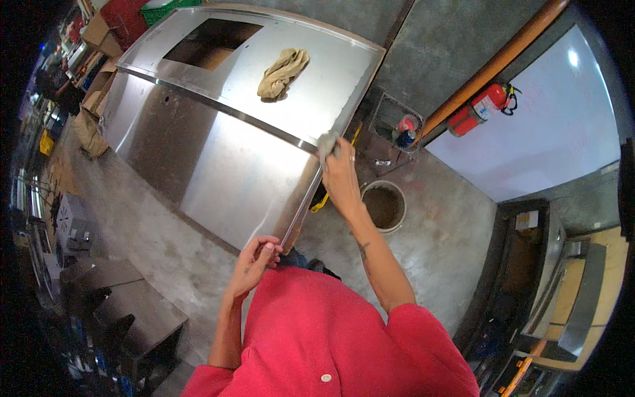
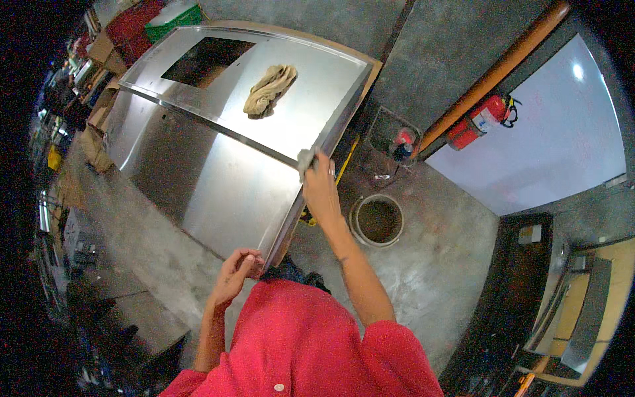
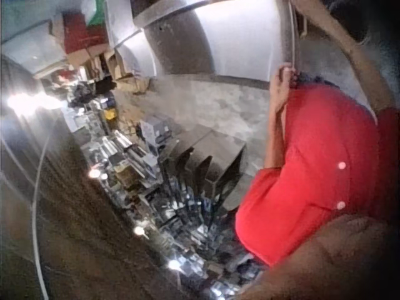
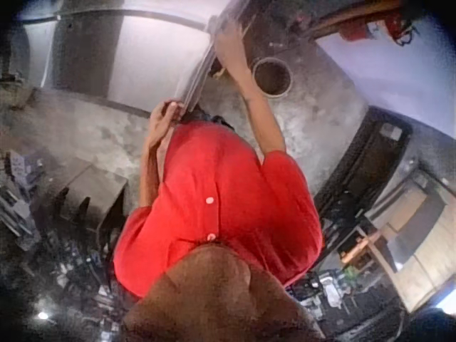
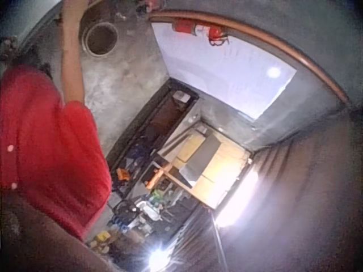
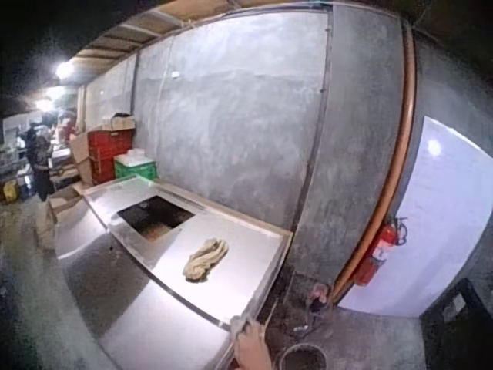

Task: The person wipes a large stainless steel surface with a cloth, repeatedly dipping the cloth into a bucket of water and wringing it out. The person cleans the top and side panels of the metal unit, moving around the object to reach different areas.

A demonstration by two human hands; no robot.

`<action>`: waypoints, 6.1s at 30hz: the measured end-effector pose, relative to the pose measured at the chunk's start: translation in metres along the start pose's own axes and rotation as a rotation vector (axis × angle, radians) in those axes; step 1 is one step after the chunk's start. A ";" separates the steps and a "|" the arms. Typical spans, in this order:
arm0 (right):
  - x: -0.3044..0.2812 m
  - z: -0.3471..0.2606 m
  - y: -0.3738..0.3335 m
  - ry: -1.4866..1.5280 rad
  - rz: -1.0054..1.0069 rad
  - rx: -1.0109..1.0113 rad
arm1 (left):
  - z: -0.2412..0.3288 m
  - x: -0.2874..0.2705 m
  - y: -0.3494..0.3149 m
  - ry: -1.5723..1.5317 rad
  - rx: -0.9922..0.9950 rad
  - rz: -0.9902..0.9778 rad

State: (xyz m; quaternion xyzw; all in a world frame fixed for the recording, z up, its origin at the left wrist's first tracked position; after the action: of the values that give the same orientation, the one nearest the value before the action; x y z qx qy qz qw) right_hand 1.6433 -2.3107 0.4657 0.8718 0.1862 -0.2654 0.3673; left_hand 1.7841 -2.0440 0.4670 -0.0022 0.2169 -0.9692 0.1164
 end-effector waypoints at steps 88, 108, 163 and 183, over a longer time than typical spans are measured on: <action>-0.062 0.258 0.249 -0.158 -0.538 -0.341 | 0.153 -0.003 0.308 0.780 0.105 1.560; -0.081 0.297 0.312 -0.364 -0.502 -0.290 | 0.154 -0.003 0.306 0.928 0.030 1.521; -0.100 0.329 0.304 -0.081 0.085 0.221 | 0.149 -0.002 0.313 0.831 0.158 1.531; -0.094 0.330 0.297 0.063 -0.117 0.087 | 0.150 -0.004 0.311 0.885 0.068 1.467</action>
State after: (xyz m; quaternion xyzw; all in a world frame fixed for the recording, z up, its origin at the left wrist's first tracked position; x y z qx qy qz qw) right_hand 1.6157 -2.7634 0.4882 0.8825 0.2366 -0.2667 0.3068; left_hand 1.8659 -2.3792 0.4720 0.5208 0.1599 -0.5664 0.6185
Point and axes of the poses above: each hand's wrist, its own y-axis towards the middle knuckle, its own x-axis out of the palm, z = x × y, the point moved 2 cm from there along y, towards the middle knuckle, and after that the axes turned 11 degrees about y, right-handed, at the moved point
